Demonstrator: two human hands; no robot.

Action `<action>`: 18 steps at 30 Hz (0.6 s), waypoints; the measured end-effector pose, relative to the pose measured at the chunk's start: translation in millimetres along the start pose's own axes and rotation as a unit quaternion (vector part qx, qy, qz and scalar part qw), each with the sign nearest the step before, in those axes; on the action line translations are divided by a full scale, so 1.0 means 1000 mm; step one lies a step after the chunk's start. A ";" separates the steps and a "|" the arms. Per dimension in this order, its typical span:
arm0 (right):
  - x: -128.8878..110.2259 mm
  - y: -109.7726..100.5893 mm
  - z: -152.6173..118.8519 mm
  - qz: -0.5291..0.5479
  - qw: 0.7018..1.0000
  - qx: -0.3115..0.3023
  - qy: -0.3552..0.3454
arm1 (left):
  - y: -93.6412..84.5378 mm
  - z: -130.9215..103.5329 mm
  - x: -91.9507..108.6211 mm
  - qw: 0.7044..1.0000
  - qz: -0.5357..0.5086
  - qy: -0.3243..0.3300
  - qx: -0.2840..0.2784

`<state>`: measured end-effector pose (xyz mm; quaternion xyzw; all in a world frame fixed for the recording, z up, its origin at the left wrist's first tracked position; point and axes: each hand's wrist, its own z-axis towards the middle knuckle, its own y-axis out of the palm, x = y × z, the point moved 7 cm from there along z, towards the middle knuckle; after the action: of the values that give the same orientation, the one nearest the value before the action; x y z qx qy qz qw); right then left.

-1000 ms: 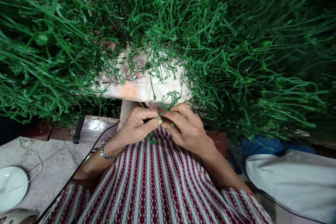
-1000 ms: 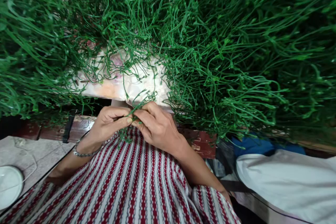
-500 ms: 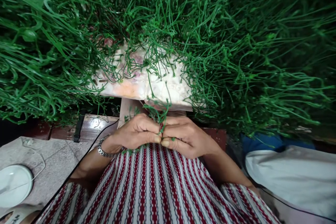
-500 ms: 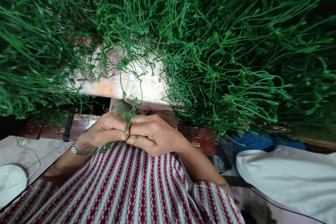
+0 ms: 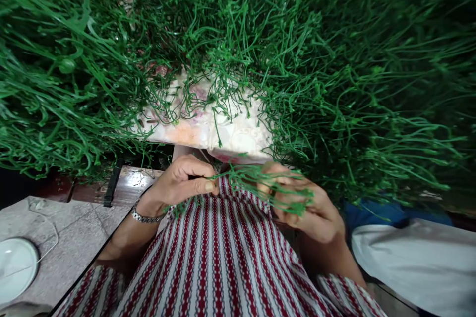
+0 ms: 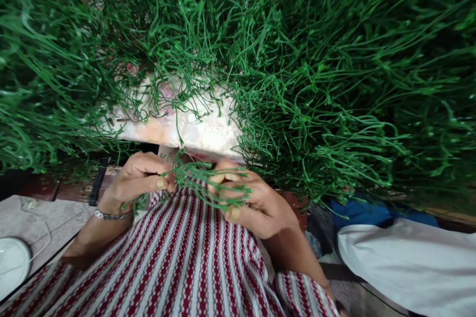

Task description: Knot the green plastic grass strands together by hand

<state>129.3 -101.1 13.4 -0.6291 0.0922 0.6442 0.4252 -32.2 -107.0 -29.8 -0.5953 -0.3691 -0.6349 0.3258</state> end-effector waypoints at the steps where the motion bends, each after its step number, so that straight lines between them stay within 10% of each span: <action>1: -0.002 -0.007 -0.004 0.029 0.999 0.016 0.000 | -0.001 0.001 0.000 1.000 0.023 -0.004 0.008; 8: 0.018 -0.009 -0.013 0.126 0.984 0.060 0.109 | -0.004 0.002 -0.002 0.989 0.089 -0.011 0.118; 18: -0.007 -0.057 -0.036 -0.181 0.934 0.257 0.169 | -0.004 0.004 0.009 0.969 0.197 0.021 0.145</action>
<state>192.4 -91.8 37.1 -0.6037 0.2099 0.3950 0.6599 -34.3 -100.8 -21.0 -0.5891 -0.3254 -0.5106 0.5352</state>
